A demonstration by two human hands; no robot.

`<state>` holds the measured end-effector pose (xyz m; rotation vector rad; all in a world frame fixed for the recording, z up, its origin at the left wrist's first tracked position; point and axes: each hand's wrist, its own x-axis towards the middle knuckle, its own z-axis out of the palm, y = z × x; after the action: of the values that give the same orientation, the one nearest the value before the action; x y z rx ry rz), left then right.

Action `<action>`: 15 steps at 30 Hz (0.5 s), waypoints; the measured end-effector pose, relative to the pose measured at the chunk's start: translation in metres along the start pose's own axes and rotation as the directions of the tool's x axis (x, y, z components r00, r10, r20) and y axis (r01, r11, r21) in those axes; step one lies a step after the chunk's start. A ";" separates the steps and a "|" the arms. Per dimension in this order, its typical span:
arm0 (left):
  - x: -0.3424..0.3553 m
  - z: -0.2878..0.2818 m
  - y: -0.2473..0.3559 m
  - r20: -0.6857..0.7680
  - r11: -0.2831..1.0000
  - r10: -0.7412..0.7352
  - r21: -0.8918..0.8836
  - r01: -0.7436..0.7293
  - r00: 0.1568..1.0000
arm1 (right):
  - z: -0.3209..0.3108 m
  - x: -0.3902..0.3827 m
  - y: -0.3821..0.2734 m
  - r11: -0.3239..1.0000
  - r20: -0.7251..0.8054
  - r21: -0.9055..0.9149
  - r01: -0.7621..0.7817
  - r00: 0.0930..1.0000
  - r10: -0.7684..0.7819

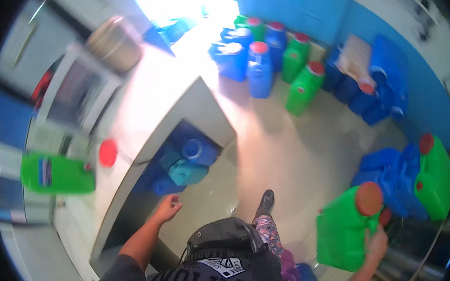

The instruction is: The person seals large plastic water containers by placing red caps on them, wrapping shrink bands around the necks, and using a heat gun to shrink the bands. The person handles blue and green containers, wiping the rims and applying the sealing materials one by one.

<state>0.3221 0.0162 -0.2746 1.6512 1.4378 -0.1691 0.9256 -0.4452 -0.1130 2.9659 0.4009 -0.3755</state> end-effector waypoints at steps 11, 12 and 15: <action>-0.260 -0.057 -0.112 -0.435 0.863 -0.072 -0.479 -0.162 0.898 | -0.155 -0.278 -0.387 0.202 -0.134 0.281 0.938 0.247 -0.960; -0.284 -0.065 -0.112 -0.460 0.857 -0.077 -0.484 -0.177 0.885 | -0.173 -0.307 -0.400 0.188 -0.136 0.279 0.942 0.233 -0.963; -0.333 -0.073 -0.102 -0.668 0.815 0.010 -0.425 -0.393 0.744 | -0.212 -0.389 -0.446 -0.180 -0.278 0.276 0.944 -0.101 -0.955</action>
<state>0.1005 -0.1821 -0.0786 1.4061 1.5576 0.9642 0.4869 -0.0805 0.1517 2.0288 2.9557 -0.6243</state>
